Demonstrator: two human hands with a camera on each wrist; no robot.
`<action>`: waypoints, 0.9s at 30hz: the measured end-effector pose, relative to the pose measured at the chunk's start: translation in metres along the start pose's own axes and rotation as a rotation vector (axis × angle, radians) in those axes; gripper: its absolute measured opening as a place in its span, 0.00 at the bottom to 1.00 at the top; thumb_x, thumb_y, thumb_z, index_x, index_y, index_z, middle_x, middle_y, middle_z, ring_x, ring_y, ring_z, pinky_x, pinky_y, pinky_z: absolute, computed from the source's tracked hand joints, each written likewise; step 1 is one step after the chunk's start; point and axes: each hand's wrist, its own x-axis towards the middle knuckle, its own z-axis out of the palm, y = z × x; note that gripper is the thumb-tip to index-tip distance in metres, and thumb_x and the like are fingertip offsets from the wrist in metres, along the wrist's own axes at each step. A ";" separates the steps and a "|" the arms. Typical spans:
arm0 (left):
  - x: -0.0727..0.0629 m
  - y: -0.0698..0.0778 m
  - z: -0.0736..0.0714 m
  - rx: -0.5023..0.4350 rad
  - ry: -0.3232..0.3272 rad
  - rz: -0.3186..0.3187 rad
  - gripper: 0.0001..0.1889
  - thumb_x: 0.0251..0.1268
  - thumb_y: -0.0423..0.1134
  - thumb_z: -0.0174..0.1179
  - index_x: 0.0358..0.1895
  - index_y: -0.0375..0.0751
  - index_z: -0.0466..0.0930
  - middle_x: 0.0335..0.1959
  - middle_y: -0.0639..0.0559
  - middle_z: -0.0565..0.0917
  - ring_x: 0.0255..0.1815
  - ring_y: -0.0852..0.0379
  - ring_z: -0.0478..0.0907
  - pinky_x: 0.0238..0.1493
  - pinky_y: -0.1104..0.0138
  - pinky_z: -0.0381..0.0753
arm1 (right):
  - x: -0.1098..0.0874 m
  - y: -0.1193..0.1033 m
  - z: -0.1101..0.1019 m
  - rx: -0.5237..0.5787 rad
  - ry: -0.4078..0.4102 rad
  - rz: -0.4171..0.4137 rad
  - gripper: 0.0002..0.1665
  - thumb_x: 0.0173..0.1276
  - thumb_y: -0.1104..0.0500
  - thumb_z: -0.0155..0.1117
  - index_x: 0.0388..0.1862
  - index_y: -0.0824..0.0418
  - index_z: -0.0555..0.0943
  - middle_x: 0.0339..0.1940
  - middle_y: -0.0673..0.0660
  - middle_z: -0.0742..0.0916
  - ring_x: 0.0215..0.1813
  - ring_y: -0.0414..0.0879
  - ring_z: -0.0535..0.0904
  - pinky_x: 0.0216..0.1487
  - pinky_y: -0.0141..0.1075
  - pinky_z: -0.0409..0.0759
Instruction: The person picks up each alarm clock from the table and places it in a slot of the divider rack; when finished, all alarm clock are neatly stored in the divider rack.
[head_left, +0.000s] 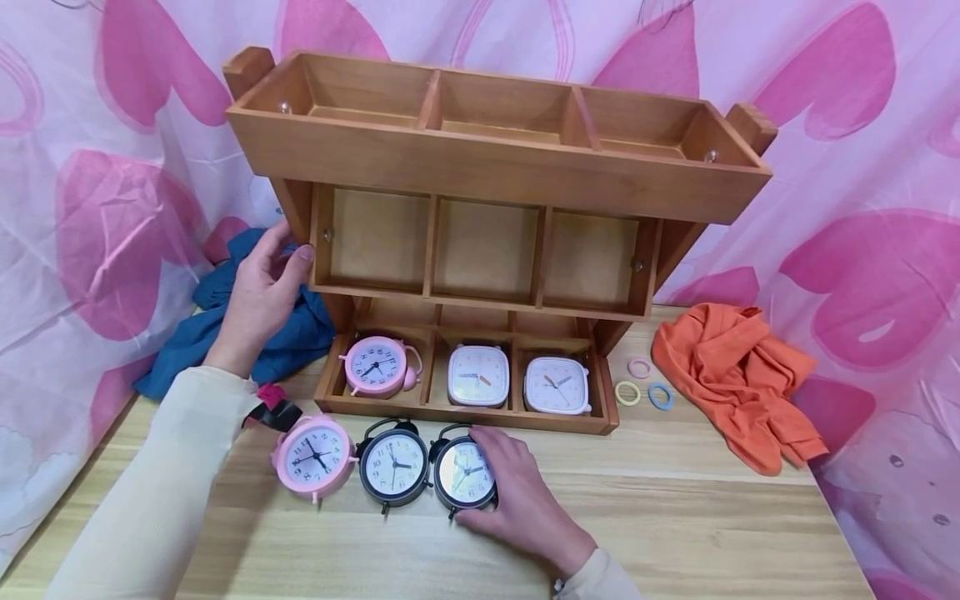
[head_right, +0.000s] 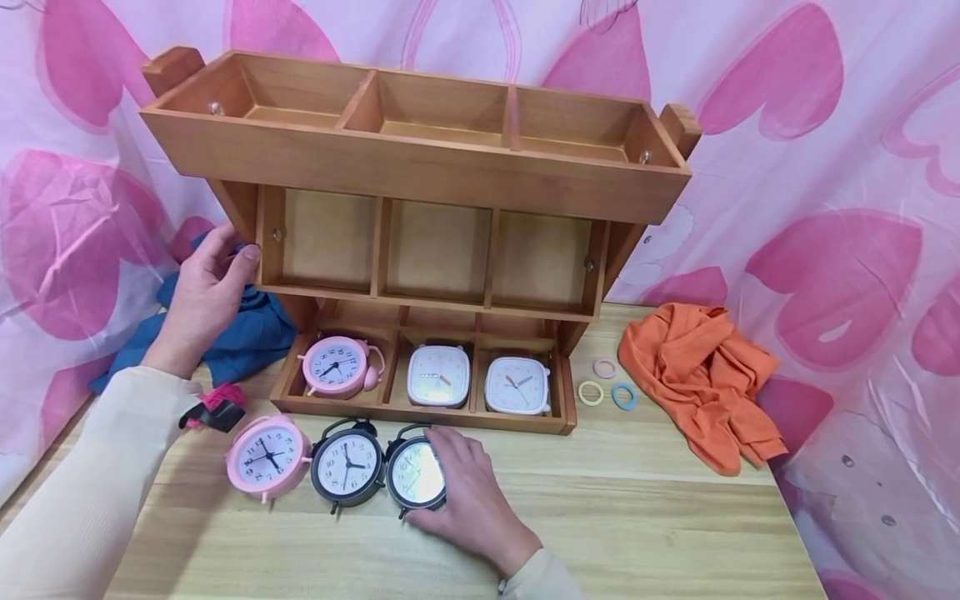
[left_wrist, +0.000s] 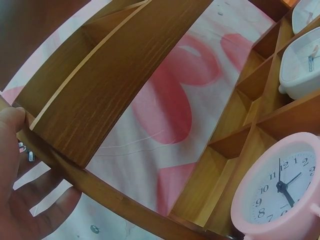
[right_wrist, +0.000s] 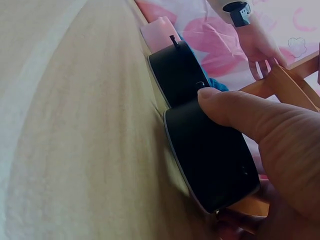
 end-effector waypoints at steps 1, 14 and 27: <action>0.000 0.000 0.000 0.002 -0.001 -0.002 0.28 0.77 0.55 0.47 0.77 0.65 0.55 0.76 0.52 0.64 0.72 0.40 0.66 0.65 0.45 0.72 | 0.000 0.000 0.000 -0.003 0.003 -0.002 0.62 0.47 0.37 0.78 0.77 0.53 0.60 0.77 0.52 0.66 0.73 0.51 0.62 0.72 0.52 0.67; -0.002 0.002 0.000 0.009 -0.008 -0.017 0.29 0.76 0.56 0.46 0.77 0.66 0.54 0.77 0.53 0.63 0.73 0.40 0.66 0.66 0.44 0.71 | -0.006 0.003 0.004 -0.003 0.077 -0.043 0.59 0.45 0.42 0.81 0.75 0.52 0.65 0.74 0.51 0.70 0.67 0.43 0.65 0.66 0.45 0.74; -0.002 0.002 -0.001 0.018 -0.008 -0.023 0.29 0.75 0.58 0.46 0.77 0.67 0.54 0.77 0.56 0.62 0.73 0.41 0.65 0.67 0.46 0.71 | -0.017 -0.006 -0.045 -0.038 0.329 -0.178 0.60 0.40 0.46 0.83 0.74 0.53 0.66 0.71 0.54 0.73 0.66 0.48 0.68 0.62 0.51 0.77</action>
